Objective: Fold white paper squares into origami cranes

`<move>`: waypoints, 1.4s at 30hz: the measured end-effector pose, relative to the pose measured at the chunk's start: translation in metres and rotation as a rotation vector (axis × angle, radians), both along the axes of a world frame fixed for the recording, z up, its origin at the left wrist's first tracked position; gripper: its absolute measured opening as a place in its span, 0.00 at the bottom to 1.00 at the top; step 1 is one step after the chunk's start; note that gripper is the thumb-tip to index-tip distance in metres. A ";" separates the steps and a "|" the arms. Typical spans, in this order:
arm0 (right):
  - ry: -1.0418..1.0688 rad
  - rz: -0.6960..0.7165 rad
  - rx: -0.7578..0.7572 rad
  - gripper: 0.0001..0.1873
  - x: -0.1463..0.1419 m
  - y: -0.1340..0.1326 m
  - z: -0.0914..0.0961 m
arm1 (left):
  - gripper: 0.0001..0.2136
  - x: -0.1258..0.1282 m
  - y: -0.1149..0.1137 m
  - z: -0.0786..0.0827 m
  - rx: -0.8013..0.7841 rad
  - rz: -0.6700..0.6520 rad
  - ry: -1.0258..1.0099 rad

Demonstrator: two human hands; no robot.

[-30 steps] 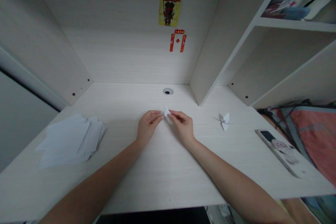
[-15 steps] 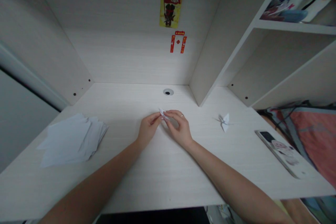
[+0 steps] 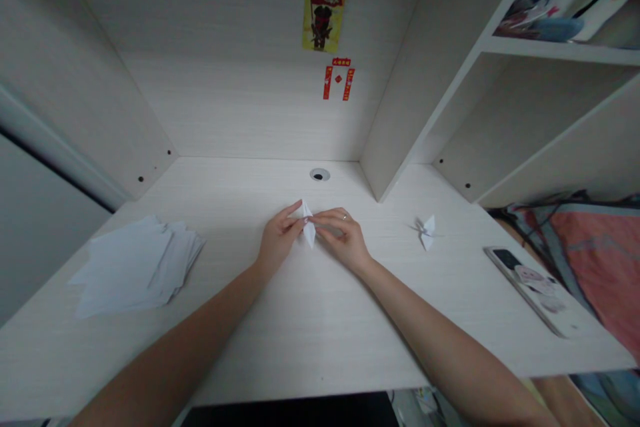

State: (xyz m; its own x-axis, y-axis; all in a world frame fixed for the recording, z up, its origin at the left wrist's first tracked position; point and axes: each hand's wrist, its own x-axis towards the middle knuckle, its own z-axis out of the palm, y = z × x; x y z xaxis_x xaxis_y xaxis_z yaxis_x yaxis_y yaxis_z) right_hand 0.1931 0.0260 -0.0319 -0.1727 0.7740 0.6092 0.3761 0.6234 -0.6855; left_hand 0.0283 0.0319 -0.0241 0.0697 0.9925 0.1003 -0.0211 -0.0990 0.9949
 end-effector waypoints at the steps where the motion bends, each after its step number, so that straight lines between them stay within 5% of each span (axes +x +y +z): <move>1: -0.002 -0.003 0.002 0.13 0.001 0.000 -0.001 | 0.26 0.000 -0.001 0.001 0.009 -0.003 0.010; 9: 0.092 -0.041 -0.046 0.09 0.001 -0.001 -0.003 | 0.10 0.001 -0.004 0.001 0.161 -0.057 0.085; 31: 0.167 -0.104 -0.018 0.04 -0.001 -0.005 0.004 | 0.07 0.000 -0.010 0.003 0.201 0.015 0.170; 42: 0.351 -0.033 -0.262 0.07 -0.007 0.002 -0.002 | 0.09 0.004 -0.007 0.000 0.071 0.003 0.006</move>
